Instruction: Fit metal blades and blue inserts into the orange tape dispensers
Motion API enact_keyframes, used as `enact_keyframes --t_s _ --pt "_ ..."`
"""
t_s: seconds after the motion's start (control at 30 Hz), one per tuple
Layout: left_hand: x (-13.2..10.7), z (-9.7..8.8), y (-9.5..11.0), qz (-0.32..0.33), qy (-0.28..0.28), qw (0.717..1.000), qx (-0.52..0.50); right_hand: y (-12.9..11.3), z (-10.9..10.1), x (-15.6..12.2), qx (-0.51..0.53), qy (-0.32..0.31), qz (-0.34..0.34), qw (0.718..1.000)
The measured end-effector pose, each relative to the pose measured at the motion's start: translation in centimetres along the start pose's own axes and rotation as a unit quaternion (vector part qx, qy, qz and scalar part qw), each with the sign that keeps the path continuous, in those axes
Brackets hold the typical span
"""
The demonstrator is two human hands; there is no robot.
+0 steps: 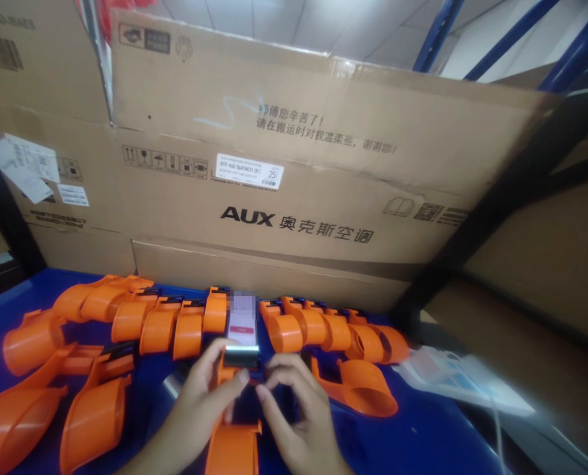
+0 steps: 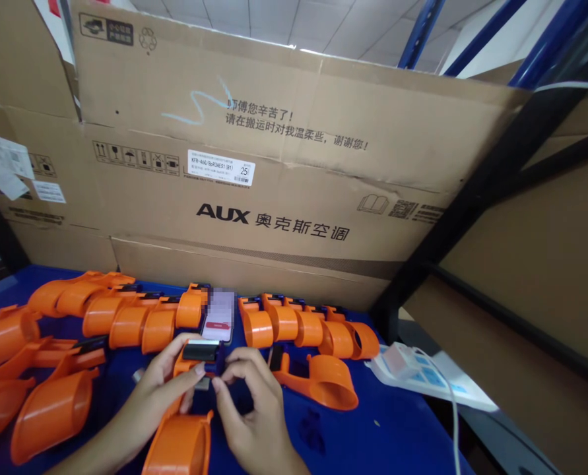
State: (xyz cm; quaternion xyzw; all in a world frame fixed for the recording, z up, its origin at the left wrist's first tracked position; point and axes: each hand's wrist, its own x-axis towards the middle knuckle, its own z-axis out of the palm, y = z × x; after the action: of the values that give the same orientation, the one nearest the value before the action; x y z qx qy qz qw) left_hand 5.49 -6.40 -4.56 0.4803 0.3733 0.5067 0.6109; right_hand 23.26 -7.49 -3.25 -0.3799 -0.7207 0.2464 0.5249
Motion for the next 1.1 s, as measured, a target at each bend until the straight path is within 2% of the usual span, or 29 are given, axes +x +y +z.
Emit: enact_keyframes --t_s 0.13,0.23,0.3,0.43,0.5,0.6,0.73,0.9,1.1 --pt "-0.1 0.3 -0.1 -0.030 0.000 0.998 -0.060 0.4 -0.1 -0.2 0.079 0.023 0.060 0.995" --pt "-0.5 0.6 0.0 -0.062 -0.021 0.994 -0.087 1.0 -0.1 -0.2 0.155 0.043 0.122 0.979" --pt "-0.8 0.7 0.2 -0.081 -0.032 0.991 -0.102 1.1 -0.2 0.0 0.225 0.021 0.156 0.962" --pt "-1.2 0.9 0.5 -0.105 -0.025 0.987 -0.118 0.8 -0.6 0.4 0.329 -0.079 0.215 0.916" --pt "-1.2 0.9 0.5 -0.119 -0.057 0.983 -0.129 0.7 -0.7 0.5 0.355 -0.096 0.229 0.901" --pt "-1.2 0.8 0.4 -0.129 -0.110 0.974 -0.148 0.8 -0.6 0.6 0.383 -0.090 0.240 0.888" --pt "-1.3 0.7 0.5 -0.141 -0.125 0.970 -0.152 0.9 0.1 0.4 0.365 -0.082 0.242 0.896" --pt "-1.0 1.1 0.4 -0.154 -0.073 0.981 -0.087 0.5 0.8 0.3 0.286 -0.062 0.231 0.928" --pt "-0.8 1.0 -0.2 -0.139 -0.103 0.983 -0.063 0.1 0.5 0.3 0.229 -0.085 0.213 0.946"
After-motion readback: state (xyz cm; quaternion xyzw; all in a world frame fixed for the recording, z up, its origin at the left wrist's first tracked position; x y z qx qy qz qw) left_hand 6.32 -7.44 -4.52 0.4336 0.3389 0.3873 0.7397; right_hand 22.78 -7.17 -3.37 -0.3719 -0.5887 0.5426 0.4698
